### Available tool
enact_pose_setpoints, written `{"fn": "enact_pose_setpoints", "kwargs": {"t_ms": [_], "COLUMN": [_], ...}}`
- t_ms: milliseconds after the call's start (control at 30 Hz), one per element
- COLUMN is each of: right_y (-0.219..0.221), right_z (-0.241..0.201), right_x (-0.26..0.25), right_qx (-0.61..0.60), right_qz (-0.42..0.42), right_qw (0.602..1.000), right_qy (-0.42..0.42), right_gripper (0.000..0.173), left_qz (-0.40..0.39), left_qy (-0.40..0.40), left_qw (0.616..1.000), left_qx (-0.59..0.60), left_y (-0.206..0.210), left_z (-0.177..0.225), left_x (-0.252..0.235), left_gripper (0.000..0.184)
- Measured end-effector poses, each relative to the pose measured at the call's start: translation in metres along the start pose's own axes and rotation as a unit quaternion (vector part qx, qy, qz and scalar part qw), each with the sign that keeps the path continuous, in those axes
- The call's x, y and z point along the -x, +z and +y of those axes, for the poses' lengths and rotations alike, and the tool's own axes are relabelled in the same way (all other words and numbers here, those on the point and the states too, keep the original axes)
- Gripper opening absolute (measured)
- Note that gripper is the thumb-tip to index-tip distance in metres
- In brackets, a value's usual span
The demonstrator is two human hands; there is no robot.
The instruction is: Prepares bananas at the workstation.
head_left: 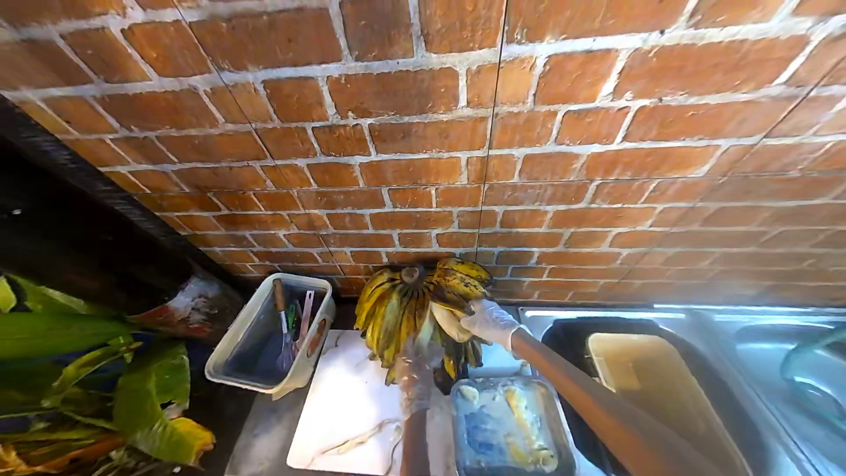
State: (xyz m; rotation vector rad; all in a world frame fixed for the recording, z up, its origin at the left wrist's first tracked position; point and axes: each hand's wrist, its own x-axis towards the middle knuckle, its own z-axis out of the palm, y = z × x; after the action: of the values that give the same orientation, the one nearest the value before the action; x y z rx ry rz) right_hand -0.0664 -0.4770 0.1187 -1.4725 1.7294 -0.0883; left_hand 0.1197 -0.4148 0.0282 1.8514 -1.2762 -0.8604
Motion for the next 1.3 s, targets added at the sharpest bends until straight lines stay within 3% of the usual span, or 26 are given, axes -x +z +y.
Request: {"fn": "enact_pose_setpoints", "kwargs": {"t_ms": [100, 167, 233, 300, 400, 500, 700, 867, 1000, 1133, 1300], "right_y": [-0.001, 0.011, 0.022, 0.043, 0.069, 0.077, 0.079, 0.082, 0.071, 0.065, 0.066], "right_z": [0.007, 0.013, 0.016, 0.019, 0.031, 0.031, 0.028, 0.037, 0.047, 0.041, 0.039], "right_x": [-0.007, -0.003, 0.0, 0.004, 0.014, 0.022, 0.023, 0.008, 0.0, 0.004, 0.01], "right_qx": [-0.038, -0.072, -0.065, -0.05, -0.033, -0.034, -0.097, -0.145, -0.127, 0.019, 0.058], "right_qz": [0.004, 0.016, 0.041, 0.063, 0.102, 0.096, 0.105, 0.114, 0.084, 0.108, 0.144], "right_qw": [0.999, 0.996, 0.994, 0.993, 0.991, 0.993, 0.988, 0.979, 0.984, 0.991, 0.984], "right_qy": [-0.024, -0.053, -0.072, -0.081, -0.086, -0.053, -0.053, -0.085, -0.098, -0.078, -0.091], "right_gripper": [0.034, 0.036, 0.041, 0.046, 0.053, 0.066, 0.043, 0.04, 0.047, 0.043, 0.037], "left_qz": [0.044, 0.065, 0.035, -0.041, -0.068, -0.069, -0.026, 0.026, -0.001, -0.083, -0.111], "left_qy": [-0.023, -0.135, -0.22, -0.261, -0.264, -0.256, -0.229, -0.238, -0.299, -0.322, -0.317], "left_qw": [0.996, 0.975, 0.928, 0.847, 0.78, 0.774, 0.777, 0.822, 0.759, 0.704, 0.62], "left_qx": [0.073, 0.162, 0.3, 0.462, 0.563, 0.576, 0.585, 0.517, 0.578, 0.628, 0.709], "left_y": [-0.02, -0.011, 0.014, 0.024, 0.024, 0.027, 0.054, 0.065, 0.043, 0.029, 0.036], "left_z": [-0.011, -0.015, -0.006, 0.011, 0.02, 0.017, 0.008, 0.005, 0.034, 0.035, 0.032], "left_x": [-0.03, -0.034, -0.019, 0.006, 0.018, 0.019, 0.036, 0.038, 0.042, 0.031, 0.021], "left_gripper": [0.032, 0.036, 0.05, 0.058, 0.037, 0.025, 0.022, 0.025, 0.039, 0.057, 0.046]}}
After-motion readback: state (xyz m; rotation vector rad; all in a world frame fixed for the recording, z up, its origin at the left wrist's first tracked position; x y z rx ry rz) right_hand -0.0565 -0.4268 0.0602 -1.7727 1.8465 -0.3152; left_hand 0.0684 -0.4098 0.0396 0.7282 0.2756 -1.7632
